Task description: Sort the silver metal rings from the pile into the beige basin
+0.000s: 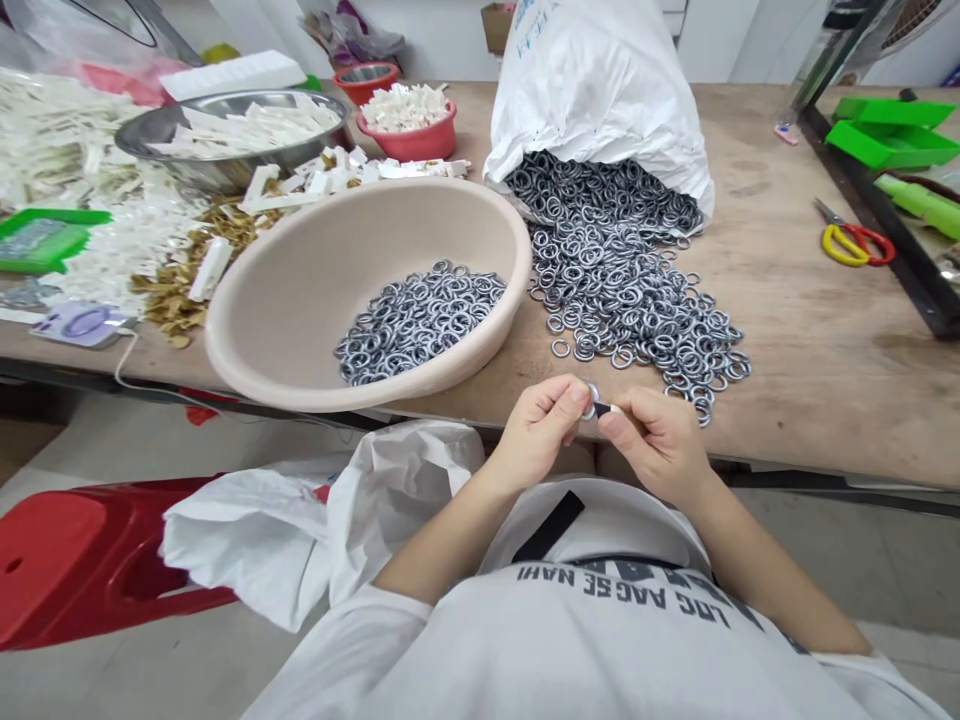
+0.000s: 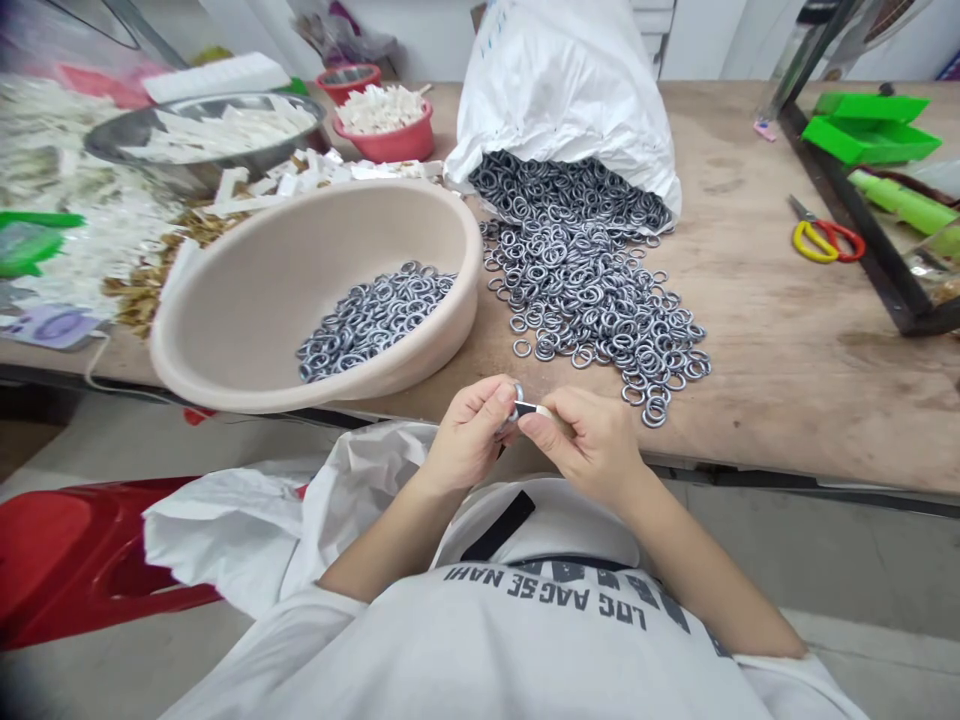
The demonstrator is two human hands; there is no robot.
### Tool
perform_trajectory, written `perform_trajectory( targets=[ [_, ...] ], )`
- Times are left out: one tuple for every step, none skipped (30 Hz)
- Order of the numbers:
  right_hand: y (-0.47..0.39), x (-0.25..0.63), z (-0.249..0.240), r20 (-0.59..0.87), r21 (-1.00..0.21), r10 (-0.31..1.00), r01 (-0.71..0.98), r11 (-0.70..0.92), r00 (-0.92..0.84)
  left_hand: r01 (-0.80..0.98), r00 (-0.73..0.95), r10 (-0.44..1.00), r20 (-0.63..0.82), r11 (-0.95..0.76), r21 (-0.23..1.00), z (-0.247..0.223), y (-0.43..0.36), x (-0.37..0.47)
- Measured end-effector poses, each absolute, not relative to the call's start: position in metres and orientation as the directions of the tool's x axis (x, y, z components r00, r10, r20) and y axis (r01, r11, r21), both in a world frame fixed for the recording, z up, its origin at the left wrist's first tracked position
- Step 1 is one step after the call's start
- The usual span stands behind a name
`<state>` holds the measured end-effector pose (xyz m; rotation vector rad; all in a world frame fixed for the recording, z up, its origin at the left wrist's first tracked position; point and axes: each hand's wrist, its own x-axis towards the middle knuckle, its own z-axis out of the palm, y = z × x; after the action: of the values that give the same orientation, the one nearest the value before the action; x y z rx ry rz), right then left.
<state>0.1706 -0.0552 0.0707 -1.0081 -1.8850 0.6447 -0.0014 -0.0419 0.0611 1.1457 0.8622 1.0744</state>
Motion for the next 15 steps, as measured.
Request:
perform_trajectory(
  targets=[
    [-0.052, 0.172, 0.068, 0.433, -0.754, 0.856, 0.408, 0.515, -0.282, -0.203, 0.302, 0.953, 0.01, 0.054, 0.978, 0.061, -0.043, -0.002],
    [-0.047, 0.175, 0.065, 0.398, -0.76, 0.877, 0.44, 0.479, -0.269, -0.202, 0.332, 0.943, 0.028, 0.042, 0.979, 0.061, -0.044, -0.003],
    [-0.041, 0.177, 0.061, 0.352, -0.765, 0.904, 0.481, 0.428, -0.243, -0.212, 0.363, 0.931, 0.045, 0.035, 0.977, 0.061, -0.045, -0.003],
    [-0.033, 0.18, 0.057, 0.299, -0.761, 0.932, 0.538, 0.363, -0.207, -0.236, 0.386, 0.921, 0.059, 0.037, 0.971, 0.061, -0.045, -0.003],
    [-0.025, 0.182, 0.053, 0.248, -0.75, 0.955, 0.593, 0.294, -0.16, -0.274, 0.396, 0.916, 0.064, 0.051, 0.96, 0.062, -0.045, -0.003],
    [-0.017, 0.185, 0.048, 0.207, -0.723, 0.971, 0.649, 0.235, -0.121, -0.321, 0.39, 0.919, 0.053, 0.081, 0.944, 0.062, -0.045, -0.003],
    [-0.009, 0.186, 0.044, 0.181, -0.663, 0.979, 0.723, 0.193, -0.095, -0.37, 0.373, 0.927, 0.027, 0.122, 0.921, 0.063, -0.044, -0.002],
    [-0.003, 0.187, 0.04, 0.169, -0.581, 0.983, 0.799, 0.155, -0.067, -0.414, 0.352, 0.936, -0.01, 0.165, 0.895, 0.063, -0.042, -0.002],
    [0.003, 0.188, 0.037, 0.163, -0.487, 0.986, 0.865, 0.12, -0.045, -0.449, 0.335, 0.941, -0.055, 0.21, 0.869, 0.062, -0.04, -0.003],
    [0.007, 0.187, 0.035, 0.161, -0.391, 0.987, 0.916, 0.09, -0.028, -0.475, 0.324, 0.941, -0.102, 0.255, 0.842, 0.062, -0.038, -0.003],
    [0.009, 0.187, 0.033, 0.159, -0.306, 0.987, 0.95, 0.065, -0.016, -0.498, 0.318, 0.936, -0.151, 0.3, 0.814, 0.061, -0.035, -0.004],
    [0.011, 0.186, 0.032, 0.152, -0.243, 0.988, 0.969, 0.049, -0.012, -0.522, 0.317, 0.928, -0.196, 0.343, 0.781, 0.059, -0.033, -0.005],
    [0.012, 0.185, 0.031, 0.143, -0.201, 0.99, 0.979, 0.043, -0.014, -0.551, 0.317, 0.918, -0.237, 0.382, 0.742, 0.057, -0.031, -0.006],
    [0.012, 0.184, 0.031, 0.136, -0.176, 0.991, 0.983, 0.043, -0.019, -0.584, 0.319, 0.908, -0.271, 0.414, 0.699, 0.055, -0.029, -0.007],
    [0.012, 0.184, 0.03, 0.134, -0.167, 0.991, 0.985, 0.048, -0.026, -0.618, 0.326, 0.897, -0.297, 0.44, 0.651, 0.052, -0.027, -0.009]
  ],
)
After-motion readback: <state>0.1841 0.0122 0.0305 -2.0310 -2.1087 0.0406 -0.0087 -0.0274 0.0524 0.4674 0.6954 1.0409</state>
